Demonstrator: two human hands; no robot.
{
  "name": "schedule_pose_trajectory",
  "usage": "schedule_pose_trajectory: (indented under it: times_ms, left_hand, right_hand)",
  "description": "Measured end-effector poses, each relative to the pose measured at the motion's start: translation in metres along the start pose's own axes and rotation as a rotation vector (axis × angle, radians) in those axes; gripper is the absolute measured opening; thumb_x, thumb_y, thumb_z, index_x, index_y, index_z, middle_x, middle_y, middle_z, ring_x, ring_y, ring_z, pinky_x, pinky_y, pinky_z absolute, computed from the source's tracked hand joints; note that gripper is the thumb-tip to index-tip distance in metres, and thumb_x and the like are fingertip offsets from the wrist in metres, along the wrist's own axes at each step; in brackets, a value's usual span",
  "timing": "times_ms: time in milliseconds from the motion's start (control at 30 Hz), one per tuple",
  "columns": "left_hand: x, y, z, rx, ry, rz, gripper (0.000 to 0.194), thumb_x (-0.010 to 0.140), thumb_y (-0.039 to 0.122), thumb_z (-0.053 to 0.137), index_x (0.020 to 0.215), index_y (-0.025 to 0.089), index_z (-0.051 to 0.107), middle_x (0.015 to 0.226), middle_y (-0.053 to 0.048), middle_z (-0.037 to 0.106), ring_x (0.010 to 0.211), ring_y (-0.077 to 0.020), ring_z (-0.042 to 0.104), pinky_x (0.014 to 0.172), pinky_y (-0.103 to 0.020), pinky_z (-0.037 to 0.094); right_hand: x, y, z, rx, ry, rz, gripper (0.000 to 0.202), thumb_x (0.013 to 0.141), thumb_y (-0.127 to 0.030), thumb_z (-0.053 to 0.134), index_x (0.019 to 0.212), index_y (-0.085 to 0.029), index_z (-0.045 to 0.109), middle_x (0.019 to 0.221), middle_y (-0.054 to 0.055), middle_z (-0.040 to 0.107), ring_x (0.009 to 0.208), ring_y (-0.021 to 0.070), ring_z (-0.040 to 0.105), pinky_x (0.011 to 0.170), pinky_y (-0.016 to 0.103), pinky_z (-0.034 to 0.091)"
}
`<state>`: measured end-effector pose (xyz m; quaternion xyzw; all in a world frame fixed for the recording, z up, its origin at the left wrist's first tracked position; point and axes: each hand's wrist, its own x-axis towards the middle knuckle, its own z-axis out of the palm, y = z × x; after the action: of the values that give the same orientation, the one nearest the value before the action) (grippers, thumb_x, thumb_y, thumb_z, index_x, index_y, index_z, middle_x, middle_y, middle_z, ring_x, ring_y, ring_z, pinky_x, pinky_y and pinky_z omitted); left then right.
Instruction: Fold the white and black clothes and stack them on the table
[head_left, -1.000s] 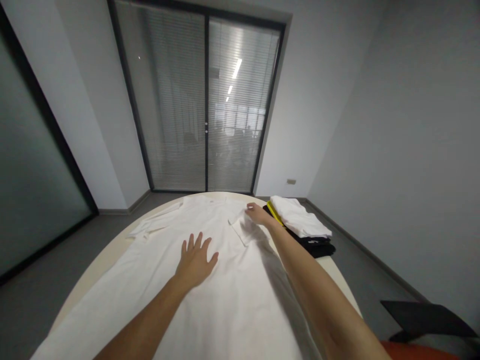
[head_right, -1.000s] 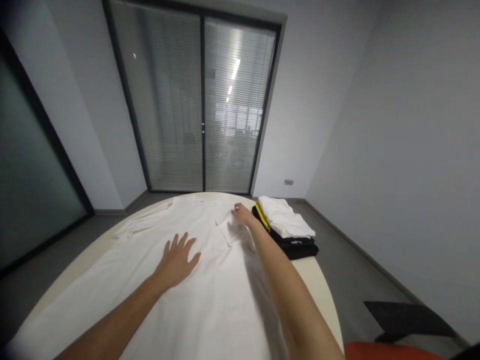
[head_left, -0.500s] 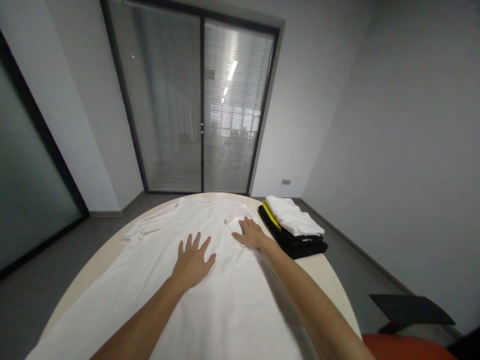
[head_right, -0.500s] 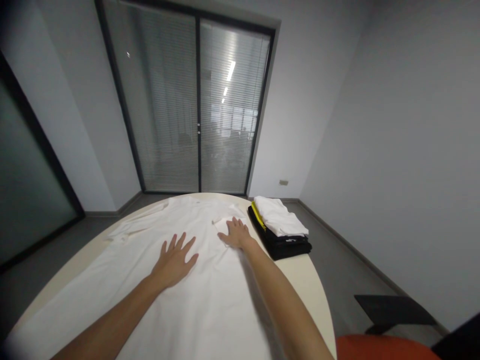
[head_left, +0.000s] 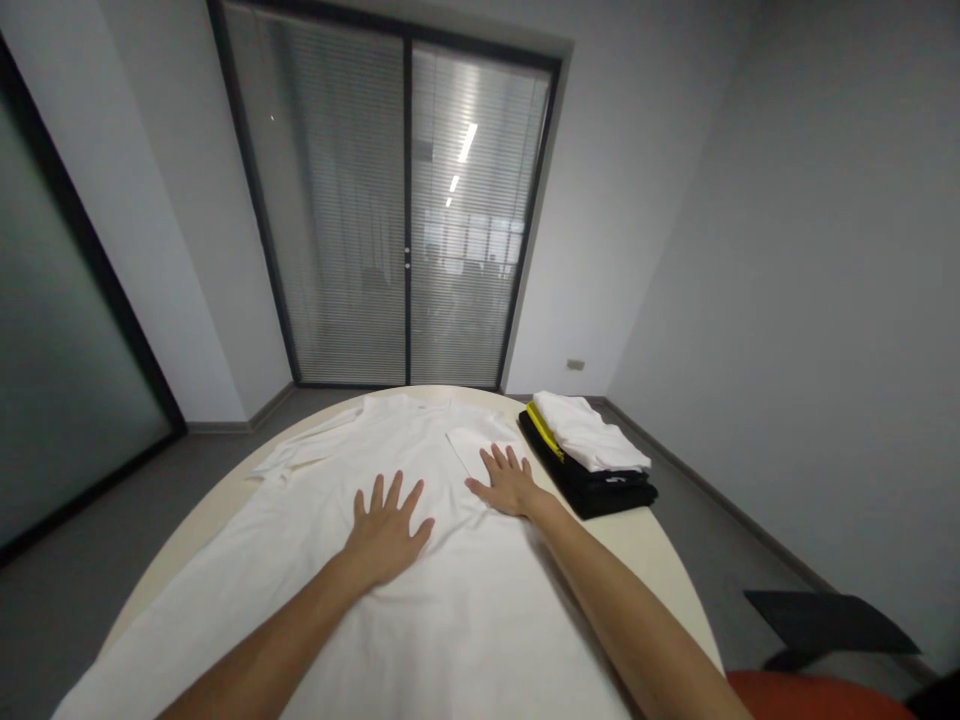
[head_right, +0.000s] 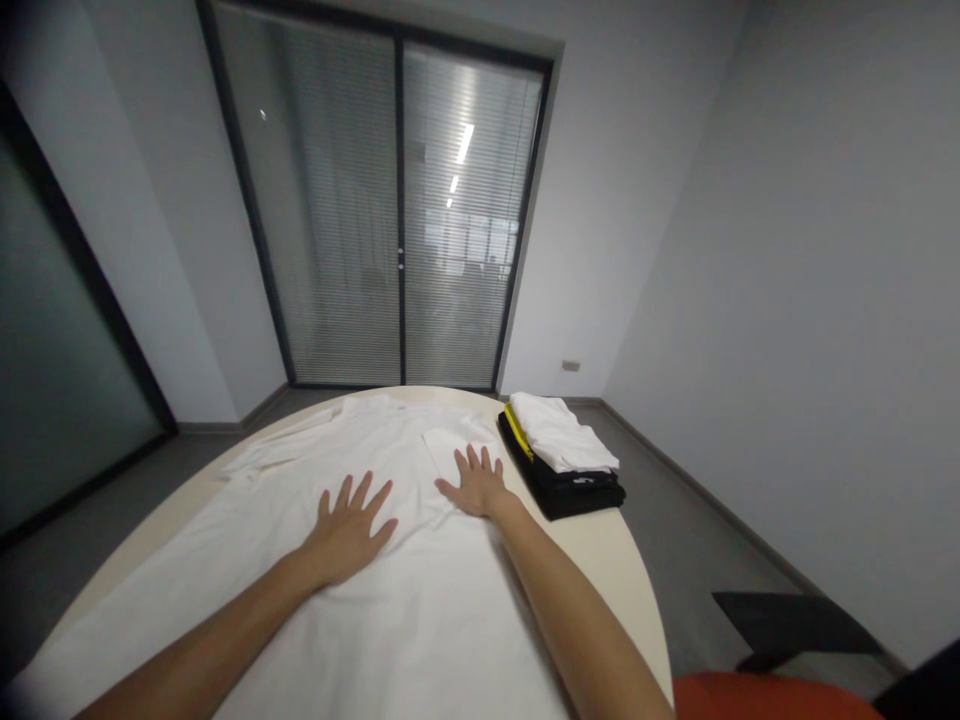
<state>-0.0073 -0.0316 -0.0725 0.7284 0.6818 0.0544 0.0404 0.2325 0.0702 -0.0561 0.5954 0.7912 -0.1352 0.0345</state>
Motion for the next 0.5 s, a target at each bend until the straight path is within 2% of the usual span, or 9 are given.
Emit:
schedule_pose_trajectory:
  times_ms: [67,133,233,300,400,500]
  left_hand:
    - [0.0,0.003,-0.005,0.006,-0.039,-0.014,0.071,0.092,0.062,0.037,0.154,0.028,0.035,0.163,-0.014,0.025,0.148,-0.0451,0.017,0.113,-0.067,0.015]
    - [0.001,0.009,-0.007,0.031,0.015,-0.009,0.067,0.093,0.06,0.037,0.146,0.021,0.049,0.155,-0.018,0.039,0.144,-0.0439,0.03,0.114,-0.064,0.018]
    - [0.004,0.016,-0.003,0.046,0.192,0.017,0.059,0.095,0.051,0.037,0.135,0.014,0.057,0.147,-0.019,0.049,0.141,-0.0391,0.036,0.116,-0.056,0.022]
    - [0.006,0.017,0.003,0.022,0.227,0.023,0.056,0.095,0.046,0.04,0.139,0.014,0.054,0.152,-0.016,0.045,0.144,-0.0384,0.032,0.116,-0.054,0.024]
    - [0.007,0.016,0.01,-0.015,0.207,0.031,0.056,0.094,0.045,0.041,0.142,0.017,0.051,0.155,-0.012,0.041,0.146,-0.0381,0.028,0.117,-0.055,0.022]
    - [0.008,0.013,0.013,-0.025,0.195,0.025,0.056,0.094,0.044,0.04,0.143,0.018,0.051,0.156,-0.012,0.04,0.147,-0.0372,0.026,0.118,-0.056,0.02]
  right_hand:
    - [-0.005,0.0,0.001,-0.006,-0.007,-0.014,0.094,0.087,-0.08,0.021,0.16,-0.022,0.006,0.167,0.008,-0.004,0.151,0.0357,-0.008,0.117,0.058,0.0]
    - [-0.007,0.0,-0.001,-0.006,0.021,-0.037,0.09,0.088,-0.079,0.025,0.159,-0.023,0.017,0.166,0.011,0.006,0.151,0.0377,0.002,0.116,0.06,0.008]
    - [-0.003,0.0,-0.008,0.009,0.16,0.008,0.068,0.096,-0.066,0.024,0.143,-0.021,0.044,0.151,0.018,0.043,0.138,0.0365,0.038,0.107,0.054,0.031]
    - [0.005,0.001,-0.016,0.023,0.274,0.122,0.054,0.102,-0.05,0.021,0.133,-0.016,0.05,0.128,0.02,0.061,0.118,0.0309,0.058,0.096,0.044,0.042]
    - [0.023,0.009,-0.031,0.023,0.371,0.257,0.042,0.103,-0.029,0.021,0.133,-0.014,0.048,0.113,0.019,0.067,0.101,0.026,0.067,0.086,0.035,0.047]
    - [0.043,0.021,-0.047,0.003,0.384,0.267,0.04,0.101,-0.02,0.028,0.136,-0.016,0.047,0.118,0.018,0.066,0.106,0.024,0.066,0.087,0.032,0.046]
